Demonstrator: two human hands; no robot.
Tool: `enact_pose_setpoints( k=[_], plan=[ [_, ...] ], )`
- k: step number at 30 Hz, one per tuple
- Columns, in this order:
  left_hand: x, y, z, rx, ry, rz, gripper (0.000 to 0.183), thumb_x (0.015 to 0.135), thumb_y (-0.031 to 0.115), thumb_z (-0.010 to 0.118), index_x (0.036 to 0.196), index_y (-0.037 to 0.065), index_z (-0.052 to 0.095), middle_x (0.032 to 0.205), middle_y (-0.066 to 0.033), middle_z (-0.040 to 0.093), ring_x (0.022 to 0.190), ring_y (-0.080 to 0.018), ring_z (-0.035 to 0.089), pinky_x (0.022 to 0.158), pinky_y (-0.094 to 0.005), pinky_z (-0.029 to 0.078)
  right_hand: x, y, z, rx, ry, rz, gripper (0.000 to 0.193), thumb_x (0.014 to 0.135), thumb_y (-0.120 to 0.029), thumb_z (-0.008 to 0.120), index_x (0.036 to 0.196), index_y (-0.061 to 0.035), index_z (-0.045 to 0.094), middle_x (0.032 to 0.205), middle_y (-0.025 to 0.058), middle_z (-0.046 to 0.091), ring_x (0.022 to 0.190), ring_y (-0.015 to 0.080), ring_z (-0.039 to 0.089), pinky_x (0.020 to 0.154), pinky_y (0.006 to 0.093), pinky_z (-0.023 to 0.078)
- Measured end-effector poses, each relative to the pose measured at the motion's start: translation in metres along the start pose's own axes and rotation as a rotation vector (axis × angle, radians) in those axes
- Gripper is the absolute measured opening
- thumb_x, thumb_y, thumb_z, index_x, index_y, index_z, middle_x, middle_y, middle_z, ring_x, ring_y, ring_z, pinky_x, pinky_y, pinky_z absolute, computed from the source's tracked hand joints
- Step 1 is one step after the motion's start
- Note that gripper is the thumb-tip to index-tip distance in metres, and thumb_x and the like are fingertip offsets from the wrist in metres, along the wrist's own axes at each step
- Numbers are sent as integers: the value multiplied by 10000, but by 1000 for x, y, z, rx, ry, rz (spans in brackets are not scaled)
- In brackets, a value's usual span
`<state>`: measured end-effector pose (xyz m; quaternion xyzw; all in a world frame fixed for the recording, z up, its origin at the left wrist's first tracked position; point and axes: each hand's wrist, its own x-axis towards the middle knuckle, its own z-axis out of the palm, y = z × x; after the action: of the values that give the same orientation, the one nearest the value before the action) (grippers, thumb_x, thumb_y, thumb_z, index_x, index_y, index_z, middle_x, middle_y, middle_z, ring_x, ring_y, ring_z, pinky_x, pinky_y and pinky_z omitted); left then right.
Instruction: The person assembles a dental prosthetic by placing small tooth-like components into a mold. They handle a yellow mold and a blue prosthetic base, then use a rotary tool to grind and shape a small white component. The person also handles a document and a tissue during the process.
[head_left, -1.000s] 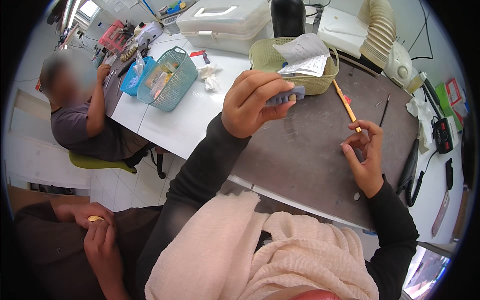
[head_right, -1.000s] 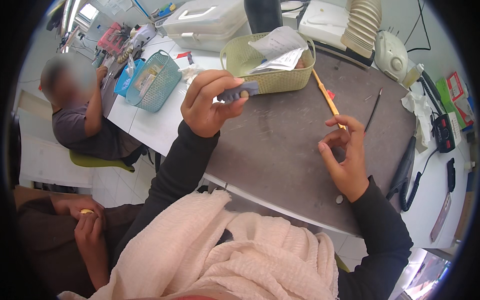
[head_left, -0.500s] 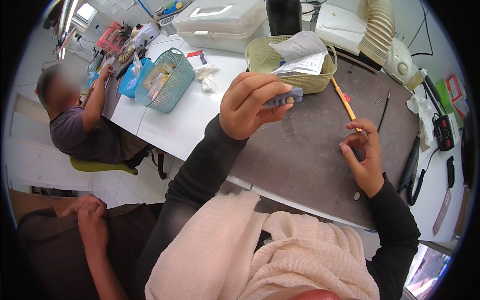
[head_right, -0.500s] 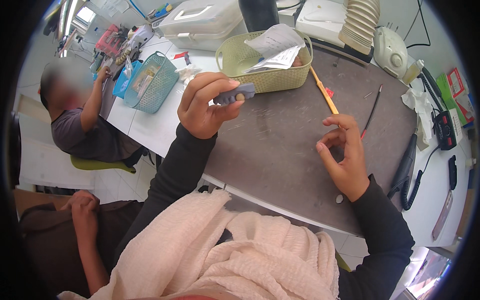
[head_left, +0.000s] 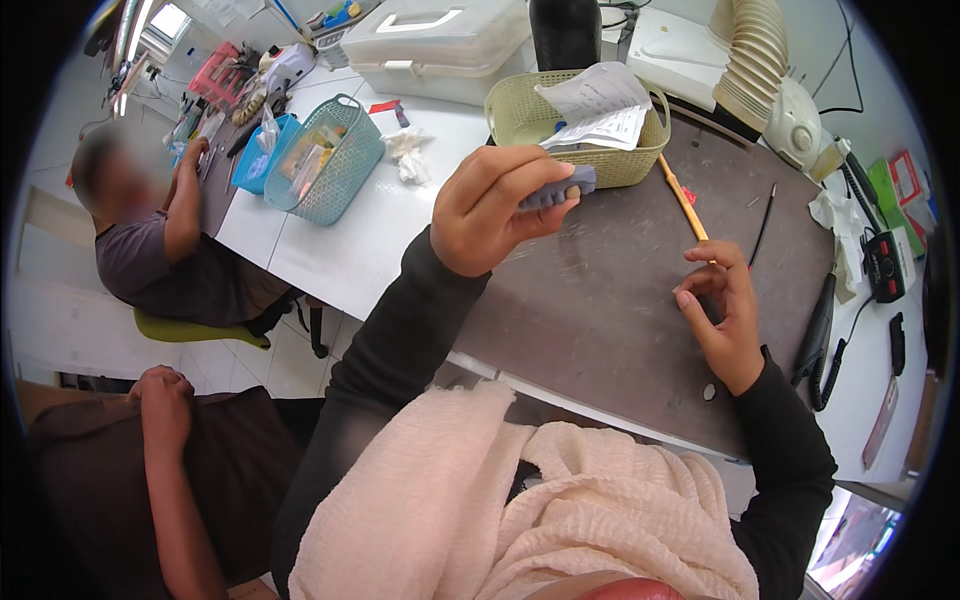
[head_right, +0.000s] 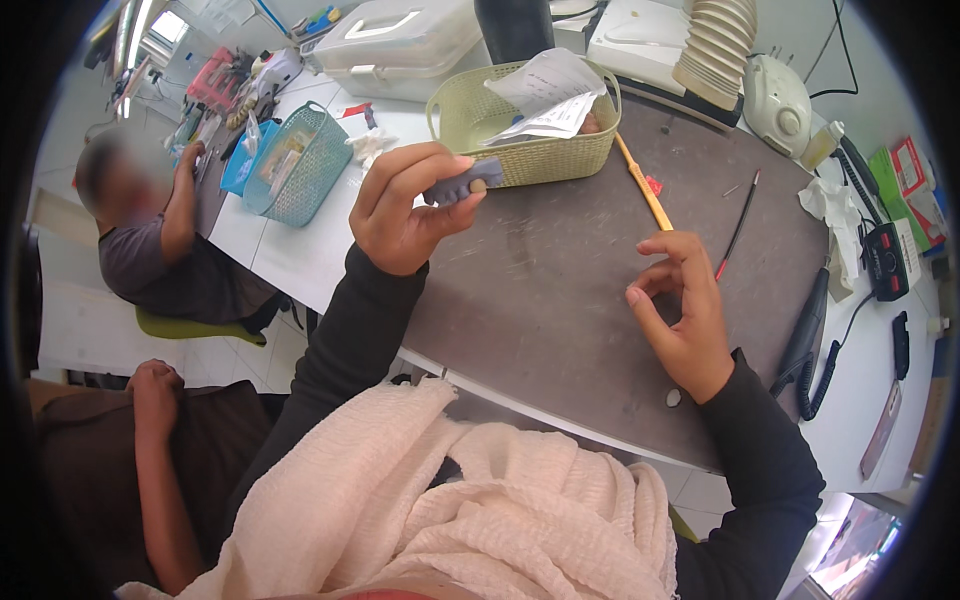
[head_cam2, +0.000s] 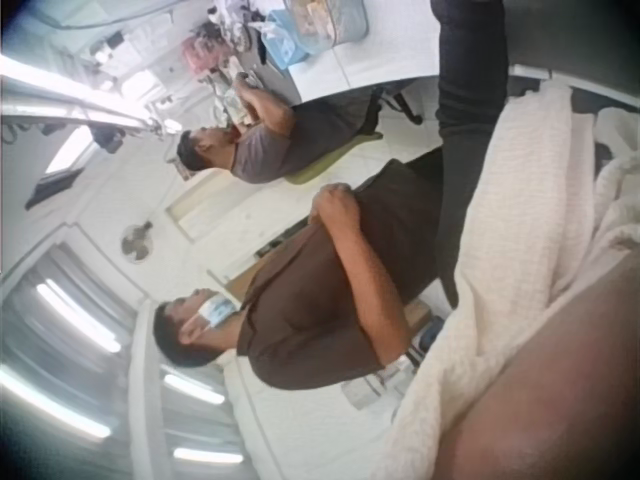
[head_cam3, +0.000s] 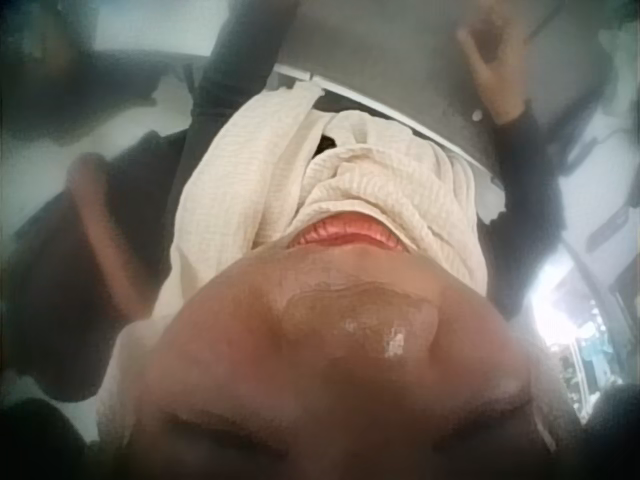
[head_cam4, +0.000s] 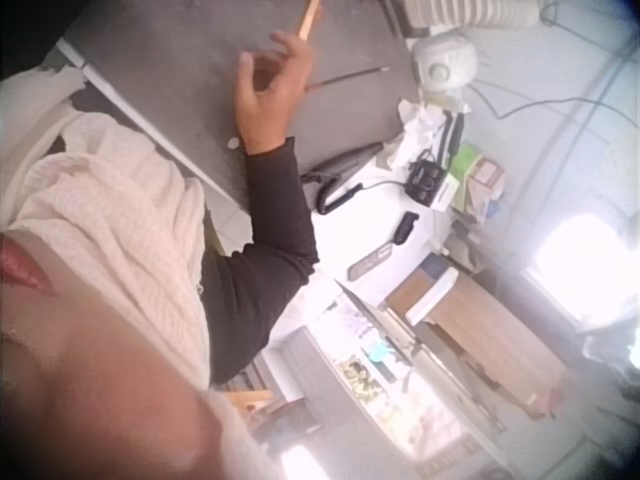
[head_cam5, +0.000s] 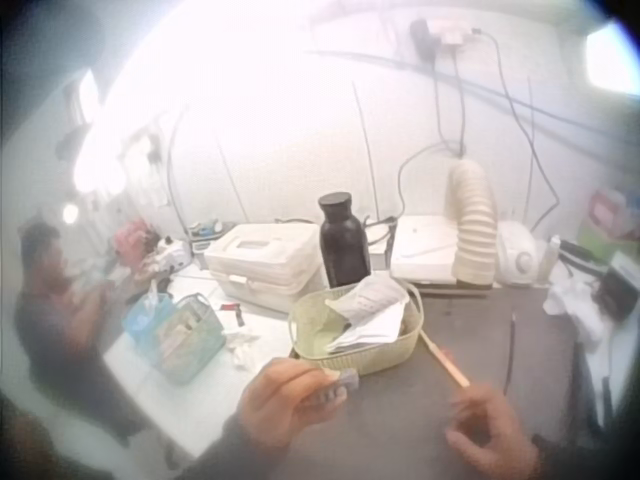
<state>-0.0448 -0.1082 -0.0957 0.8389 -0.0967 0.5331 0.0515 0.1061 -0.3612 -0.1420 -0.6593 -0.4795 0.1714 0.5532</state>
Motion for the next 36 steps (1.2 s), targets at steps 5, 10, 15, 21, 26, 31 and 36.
enact_pose_setpoints(
  k=[5, 10, 15, 21, 26, 31, 36],
  plan=[
    [-1, -1, 1, -10, 9, 3, 328, 751, 212, 813, 997, 50, 668, 944, -78, 634, 797, -187, 648, 666, -276, 551, 0, 0, 1, -10, -4, -4, 395, 818, 26, 623, 1183, -25, 482, 1158, 86, 467, 852, 133, 611, 768, 264, 482],
    [0, 0, 2, -21, -1, -12, 342, 740, 200, 819, 1011, 49, 674, 939, -88, 650, 798, -195, 655, 675, -279, 552, 1, -1, 0, -13, -18, -9, 390, 819, 27, 621, 1182, -21, 484, 1152, 84, 464, 845, 134, 611, 760, 263, 479],
    [0, 0, 5, -32, -5, -20, 373, 695, 164, 844, 1012, 52, 681, 930, -87, 661, 797, -202, 663, 675, -281, 555, 0, -1, 1, -6, -15, -5, 388, 820, 31, 618, 1181, -20, 484, 1145, 83, 468, 839, 133, 610, 751, 260, 474],
    [1, 1, 5, -24, -5, -34, 396, 659, 132, 856, 1008, 57, 686, 933, -82, 664, 797, -202, 663, 670, -284, 559, 0, -1, 1, -4, -19, -14, 384, 821, 31, 616, 1179, -18, 484, 1134, 83, 473, 841, 132, 608, 753, 259, 474],
    [1, 1, 5, -26, 4, -47, 406, 648, 133, 858, 1008, 59, 688, 933, -78, 667, 799, -201, 664, 670, -282, 560, 1, 0, 1, -14, -25, -16, 384, 822, 27, 618, 1179, -17, 485, 1132, 85, 474, 837, 133, 608, 752, 260, 475],
    [1, 1, 6, -25, 10, -42, 410, 646, 141, 860, 1010, 61, 688, 929, -78, 671, 800, -202, 666, 669, -279, 561, 1, 0, 1, -16, -24, -23, 383, 823, 25, 617, 1180, -18, 485, 1139, 87, 475, 836, 135, 609, 751, 259, 475],
    [1, 2, 6, -39, 4, -60, 406, 647, 139, 858, 1010, 63, 692, 931, -79, 672, 810, -203, 668, 683, -282, 560, 1, 1, 1, -28, -26, -29, 385, 825, 31, 612, 1183, -21, 480, 1145, 89, 473, 821, 135, 613, 751, 261, 478]
  ],
)
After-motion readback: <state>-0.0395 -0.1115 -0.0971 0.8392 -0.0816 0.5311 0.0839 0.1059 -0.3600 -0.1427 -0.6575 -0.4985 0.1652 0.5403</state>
